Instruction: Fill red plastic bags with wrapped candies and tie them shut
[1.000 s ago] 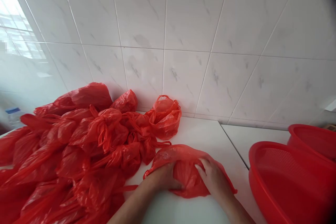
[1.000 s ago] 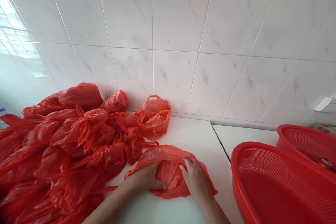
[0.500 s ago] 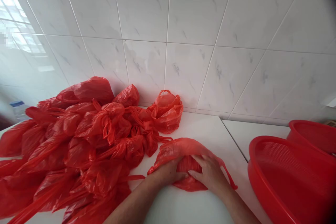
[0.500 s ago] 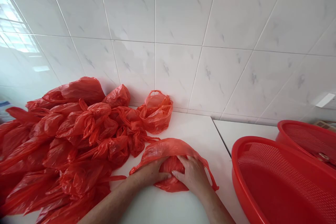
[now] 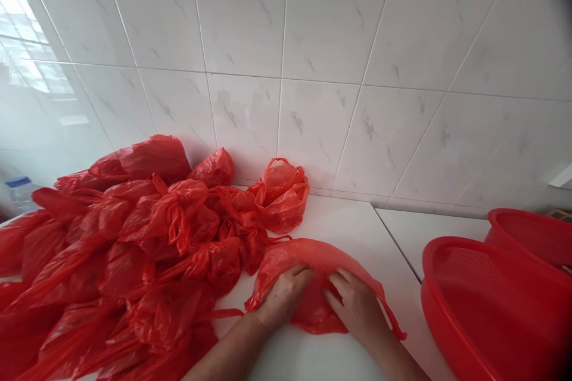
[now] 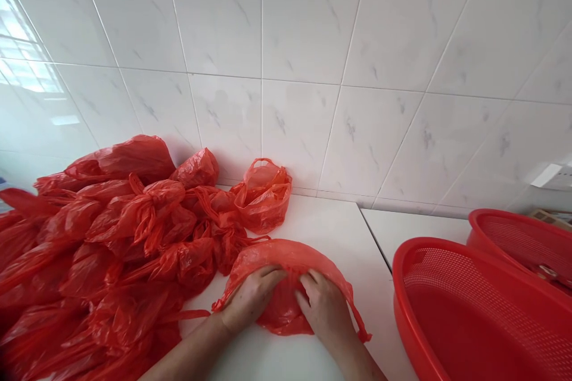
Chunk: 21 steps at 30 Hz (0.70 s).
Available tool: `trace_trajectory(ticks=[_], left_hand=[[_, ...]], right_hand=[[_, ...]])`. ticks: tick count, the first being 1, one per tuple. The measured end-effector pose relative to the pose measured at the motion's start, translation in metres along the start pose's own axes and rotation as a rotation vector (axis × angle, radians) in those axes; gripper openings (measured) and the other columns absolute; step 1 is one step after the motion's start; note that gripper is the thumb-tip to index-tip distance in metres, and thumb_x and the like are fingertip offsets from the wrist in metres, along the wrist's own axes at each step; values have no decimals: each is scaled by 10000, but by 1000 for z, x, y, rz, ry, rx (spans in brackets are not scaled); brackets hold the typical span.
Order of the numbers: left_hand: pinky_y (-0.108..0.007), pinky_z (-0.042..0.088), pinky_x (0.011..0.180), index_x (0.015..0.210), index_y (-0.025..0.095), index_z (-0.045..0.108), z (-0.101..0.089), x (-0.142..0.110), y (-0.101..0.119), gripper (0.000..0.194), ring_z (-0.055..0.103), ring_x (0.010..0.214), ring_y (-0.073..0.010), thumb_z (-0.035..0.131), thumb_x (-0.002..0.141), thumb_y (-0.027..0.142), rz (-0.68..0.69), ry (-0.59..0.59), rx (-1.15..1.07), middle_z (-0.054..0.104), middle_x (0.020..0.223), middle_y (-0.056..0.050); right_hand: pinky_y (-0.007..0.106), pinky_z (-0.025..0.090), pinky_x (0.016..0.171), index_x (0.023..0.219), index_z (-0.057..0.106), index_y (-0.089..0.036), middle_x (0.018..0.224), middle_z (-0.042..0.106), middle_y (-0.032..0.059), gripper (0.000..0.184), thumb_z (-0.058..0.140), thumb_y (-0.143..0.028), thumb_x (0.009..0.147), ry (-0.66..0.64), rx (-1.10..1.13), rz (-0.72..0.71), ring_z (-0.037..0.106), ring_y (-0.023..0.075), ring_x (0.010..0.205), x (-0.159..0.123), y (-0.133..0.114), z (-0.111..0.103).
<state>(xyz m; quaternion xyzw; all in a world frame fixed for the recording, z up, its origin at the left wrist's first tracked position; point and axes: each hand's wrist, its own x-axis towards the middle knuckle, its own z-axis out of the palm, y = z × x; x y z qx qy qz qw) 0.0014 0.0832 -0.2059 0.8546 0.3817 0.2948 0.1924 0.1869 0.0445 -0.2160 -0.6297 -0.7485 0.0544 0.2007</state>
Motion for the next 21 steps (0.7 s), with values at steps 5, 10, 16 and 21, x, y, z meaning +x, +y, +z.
trace_trajectory(ticks=[5,10,16,21], left_hand=[[-336,408,1023,1269,190,532,2,-4,-1,463,520,1212,-223,303,876,107,68,-1,-11,590,1262,-89],[-354,464,955,1322,195,429,4,-5,-18,430,555,1155,-225,405,897,254,-218,208,26,587,1251,-86],[-303,480,729,1128,198,554,0,-2,-15,302,636,800,-196,438,862,278,-293,108,66,669,891,-33],[-380,434,905,1305,281,475,7,-7,-12,713,542,1121,-310,702,632,344,-231,-122,32,621,1210,-57]], right_hand=[[324,465,866,1104,623,-300,1215,556,40,489,709,-264,624,-249,226,64,542,241,1086,0,-1,-10],[252,485,761,926,648,-282,1146,575,-1,289,682,-277,638,-334,411,134,584,191,976,-3,-4,-29],[272,486,675,1149,531,-274,748,606,-20,337,430,-427,865,-159,434,188,594,162,708,-1,2,-29],[288,477,594,1187,484,-276,780,640,-3,401,419,-493,856,-11,318,372,615,189,705,5,20,-14]])
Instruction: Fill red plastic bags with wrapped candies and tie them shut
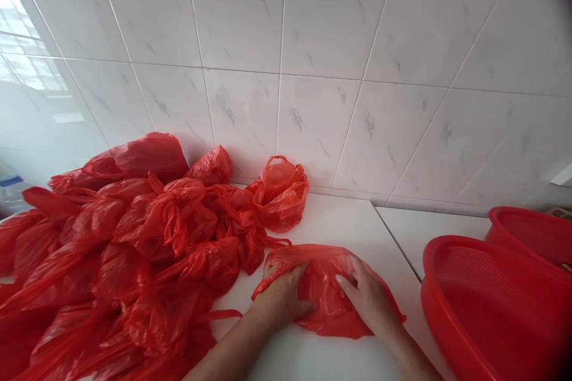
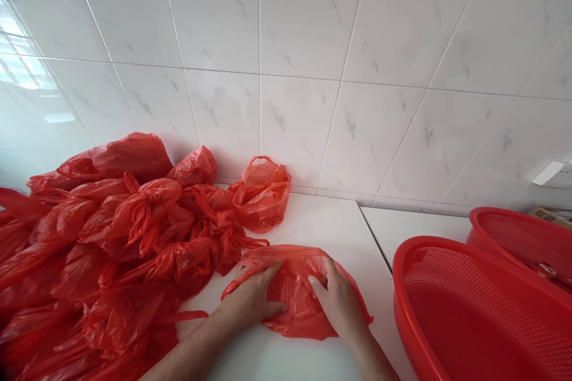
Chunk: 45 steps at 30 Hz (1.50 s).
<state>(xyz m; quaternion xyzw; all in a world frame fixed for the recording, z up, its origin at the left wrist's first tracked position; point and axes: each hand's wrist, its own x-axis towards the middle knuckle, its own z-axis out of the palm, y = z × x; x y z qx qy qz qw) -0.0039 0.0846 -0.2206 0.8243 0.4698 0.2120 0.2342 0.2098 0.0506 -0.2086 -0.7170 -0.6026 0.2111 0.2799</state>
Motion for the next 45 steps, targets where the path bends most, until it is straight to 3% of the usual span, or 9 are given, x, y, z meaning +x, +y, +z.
trace_trajectory(ticks=[3,7,12,15,18,25,30,38,45], left_hand=[[-384,455,849,1233,289,534,2,-3,3,715,534,1108,-336,754,560,393,-23,-20,28,630,1170,-57],[-296,453,639,851,207,620,-4,-4,12,186,610,786,-229,610,752,363,-17,29,111,656,828,-32],[-261,430,559,810,173,580,-1,-2,18,127,568,624,-156,468,863,195,181,256,172,615,732,-23],[-257,450,582,920,171,604,4,-2,18,220,559,634,-150,405,877,88,365,408,226,597,743,-19],[-277,492,693,1047,174,594,3,-4,17,278,575,786,-164,387,896,65,484,487,257,614,934,-60],[-459,463,970,1198,168,559,4,8,-5,417,357,1320,-329,451,826,14,320,366,409,497,1340,-126],[-478,488,927,1253,156,521,9,12,-15,493,335,1330,-365,471,787,4,248,343,426,481,1352,-157],[-357,495,797,1060,218,607,0,2,13,247,583,872,-197,461,883,127,430,156,246,645,965,-43],[-323,518,727,1294,338,512,9,-9,8,653,629,1004,-271,711,672,315,103,-196,10,377,1473,-52]], right_hand=[[290,495,651,1108,547,-283,903,679,13,347,428,-487,854,34,29,46,639,194,798,6,8,-1],[280,498,704,932,629,-262,955,699,22,308,400,-461,880,95,37,31,647,188,849,6,9,-5],[284,469,588,753,608,-221,722,658,31,303,387,-347,918,203,-221,-321,593,161,627,-6,-5,1],[338,507,720,973,642,-212,950,672,78,221,448,-214,867,267,-337,-500,629,210,831,-12,-10,15],[415,474,918,1253,534,-223,1222,587,103,559,531,-90,710,139,-332,-529,549,271,1112,-15,-13,25],[307,506,837,874,672,-252,1005,650,19,173,564,-184,758,-285,12,-453,607,184,939,-20,-27,11],[322,510,847,955,622,-249,1010,661,26,171,493,-258,843,-145,227,-334,619,176,928,-10,-15,11],[349,520,883,1163,575,-269,1270,559,40,351,471,-267,828,-31,221,-199,618,179,943,2,5,21],[358,559,715,1255,522,-235,1208,605,78,488,562,-332,778,51,174,-54,609,152,669,11,19,19]])
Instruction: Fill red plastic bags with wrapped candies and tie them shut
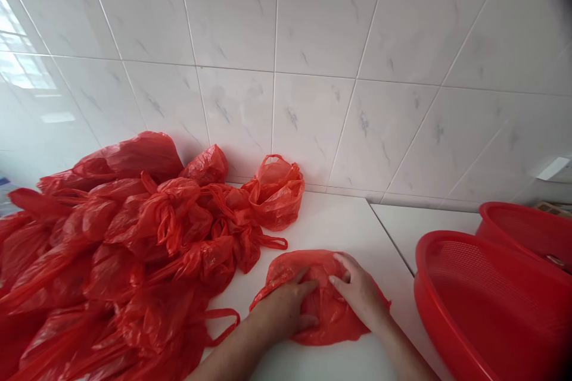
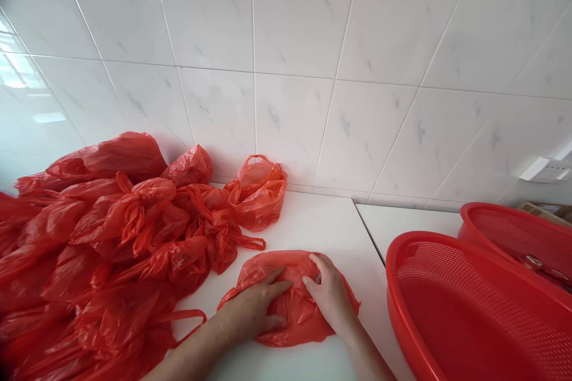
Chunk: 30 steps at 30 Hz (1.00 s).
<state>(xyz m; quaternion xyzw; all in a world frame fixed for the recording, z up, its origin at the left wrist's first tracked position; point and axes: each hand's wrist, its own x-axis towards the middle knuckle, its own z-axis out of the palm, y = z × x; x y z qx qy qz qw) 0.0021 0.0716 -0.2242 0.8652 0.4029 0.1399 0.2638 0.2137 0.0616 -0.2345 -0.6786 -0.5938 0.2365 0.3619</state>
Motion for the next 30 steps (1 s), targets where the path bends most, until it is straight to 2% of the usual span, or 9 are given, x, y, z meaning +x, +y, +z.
trace_trajectory(ticks=[5,8,13,16,19,22,24,27,30], left_hand=[[-298,522,700,1080,269,626,-3,2,2,422,636,915,-236,722,672,318,116,104,35,573,1244,-51],[-308,510,770,1014,198,621,-7,5,7,216,622,880,-203,602,798,197,304,347,125,659,1010,-53],[-266,491,668,1103,189,561,-12,-2,8,314,601,777,-156,468,844,38,510,772,293,662,941,-62],[-388,461,856,1088,222,572,-18,-4,6,299,582,993,-226,506,837,73,358,871,422,626,1105,-104],[-529,353,985,1124,228,573,-26,0,-2,305,507,1160,-311,573,821,190,93,779,478,553,1280,-135],[-462,424,924,1318,209,450,-28,6,-15,565,537,1128,-307,619,782,263,-60,572,320,552,1298,-145],[-381,460,838,1317,209,457,-26,9,-23,528,587,1031,-270,579,806,267,-118,493,154,622,1185,-120],[-291,442,698,951,202,634,-20,12,-30,210,597,778,-196,472,871,308,-158,460,-149,658,841,-40],[-233,370,545,655,178,521,-16,16,-30,321,474,568,-129,467,867,414,-178,464,-565,516,610,24]], right_hand=[[311,527,722,967,616,-231,966,663,40,193,486,-339,875,81,66,-204,618,170,805,-3,-6,-9],[289,504,669,824,586,-222,815,634,23,146,472,-276,899,153,-32,-433,592,153,730,-11,-18,-9],[333,524,755,1023,601,-229,960,625,67,172,488,-231,894,318,-259,-586,613,197,887,-17,-28,-3],[358,537,777,1160,566,-224,1108,581,103,283,472,-277,898,300,-358,-503,598,226,981,-15,-27,-2],[403,527,860,1234,528,-217,1249,535,116,359,455,-325,899,246,-421,-436,554,255,1106,-11,-19,-1],[457,476,964,1269,507,-219,1323,516,104,422,461,-397,889,173,-436,-371,481,278,1226,-7,-9,2],[469,448,1000,1298,482,-210,1353,504,103,471,455,-437,886,111,-419,-301,443,280,1270,-6,-6,3],[453,433,1016,1345,426,-200,1384,482,101,523,422,-468,896,29,-369,-243,428,262,1287,-7,-7,1],[438,426,1019,1360,403,-215,1372,498,82,536,433,-470,890,-24,-315,-247,450,245,1262,-9,-12,-3]])
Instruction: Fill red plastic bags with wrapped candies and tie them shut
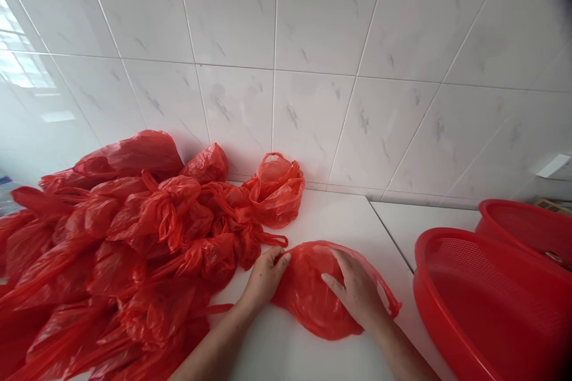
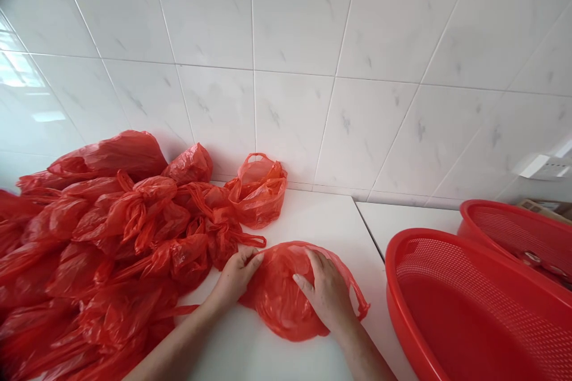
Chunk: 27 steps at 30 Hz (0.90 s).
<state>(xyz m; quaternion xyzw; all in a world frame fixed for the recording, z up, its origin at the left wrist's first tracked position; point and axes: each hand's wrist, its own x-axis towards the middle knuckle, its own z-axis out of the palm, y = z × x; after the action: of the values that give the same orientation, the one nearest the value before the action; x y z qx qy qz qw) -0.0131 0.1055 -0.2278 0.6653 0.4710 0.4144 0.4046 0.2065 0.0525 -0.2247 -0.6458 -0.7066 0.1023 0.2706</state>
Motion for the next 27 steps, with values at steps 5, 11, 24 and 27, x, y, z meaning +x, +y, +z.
trace_trajectory(ticks=[5,11,24,27], left_hand=[[-207,360,522,670,178,481,4,3,1,343,422,546,-98,512,836,477,-39,169,-322,473,610,50],[-270,465,617,848,169,563,-5,5,-1,272,548,654,-149,475,877,424,20,370,-108,593,734,-11],[-324,411,638,858,173,586,40,-46,36,523,541,688,-190,463,798,678,1003,-269,678,601,764,-47],[-334,418,660,852,183,584,44,-42,30,419,543,715,-200,536,807,597,900,-313,792,602,806,-47]], right_hand=[[420,447,980,1273,511,-267,1293,564,49,492,573,-347,790,-68,50,9,504,256,1193,0,-8,-7],[391,425,999,1233,553,-281,1290,559,34,476,545,-263,757,-127,96,8,506,230,1192,1,-15,-9],[389,434,981,1153,631,-209,1294,552,85,407,500,-426,834,-151,78,11,522,238,1169,6,-2,-5],[386,449,967,1162,629,-236,1296,551,64,401,443,-446,875,-135,108,16,527,230,1167,4,1,-9]])
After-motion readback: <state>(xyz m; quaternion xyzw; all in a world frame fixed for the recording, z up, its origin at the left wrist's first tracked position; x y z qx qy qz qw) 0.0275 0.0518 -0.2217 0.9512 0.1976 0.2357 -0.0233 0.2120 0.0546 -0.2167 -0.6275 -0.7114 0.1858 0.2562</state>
